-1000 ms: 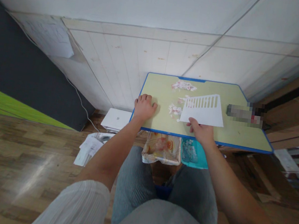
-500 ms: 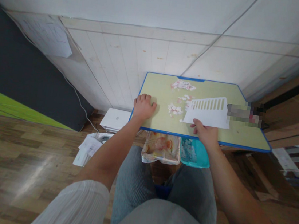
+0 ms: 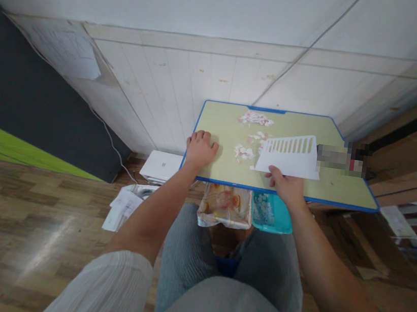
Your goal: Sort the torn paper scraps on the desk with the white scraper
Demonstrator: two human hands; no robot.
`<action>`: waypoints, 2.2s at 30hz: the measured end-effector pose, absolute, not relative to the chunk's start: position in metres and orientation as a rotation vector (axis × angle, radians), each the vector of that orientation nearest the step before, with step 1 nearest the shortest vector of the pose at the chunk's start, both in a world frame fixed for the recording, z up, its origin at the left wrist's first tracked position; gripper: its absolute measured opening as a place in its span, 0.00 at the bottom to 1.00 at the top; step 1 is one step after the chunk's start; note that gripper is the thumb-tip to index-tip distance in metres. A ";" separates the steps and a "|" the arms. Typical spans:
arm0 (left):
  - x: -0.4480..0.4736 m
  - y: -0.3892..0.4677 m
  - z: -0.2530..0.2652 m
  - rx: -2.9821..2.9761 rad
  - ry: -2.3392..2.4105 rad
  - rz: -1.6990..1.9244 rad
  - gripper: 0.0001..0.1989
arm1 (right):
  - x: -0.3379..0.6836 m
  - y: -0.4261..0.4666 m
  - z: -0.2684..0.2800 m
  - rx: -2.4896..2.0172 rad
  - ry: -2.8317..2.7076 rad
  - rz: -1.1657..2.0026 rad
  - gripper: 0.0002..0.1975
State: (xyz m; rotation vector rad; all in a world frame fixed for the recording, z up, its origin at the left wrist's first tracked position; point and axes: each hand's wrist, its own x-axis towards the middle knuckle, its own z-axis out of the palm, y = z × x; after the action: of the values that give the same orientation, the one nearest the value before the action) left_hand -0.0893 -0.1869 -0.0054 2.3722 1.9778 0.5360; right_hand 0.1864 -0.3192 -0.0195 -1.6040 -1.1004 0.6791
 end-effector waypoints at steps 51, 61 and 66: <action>-0.090 -0.186 -0.006 2.385 1.981 0.525 0.25 | 0.203 -0.351 -0.008 -1.669 -1.023 0.686 0.13; -0.090 -0.184 -0.007 2.386 1.961 0.547 0.26 | 0.219 -0.361 -0.013 -1.681 -1.073 0.712 0.14; -0.090 -0.185 -0.006 2.387 1.968 0.528 0.25 | 0.222 -0.359 -0.016 -1.685 -1.045 0.711 0.15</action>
State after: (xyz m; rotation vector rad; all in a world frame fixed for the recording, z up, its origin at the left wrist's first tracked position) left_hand -0.0896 -0.1848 -0.0055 2.3868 1.9680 0.5282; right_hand 0.2218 -0.3587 -0.0156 -1.6855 -1.0447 0.7106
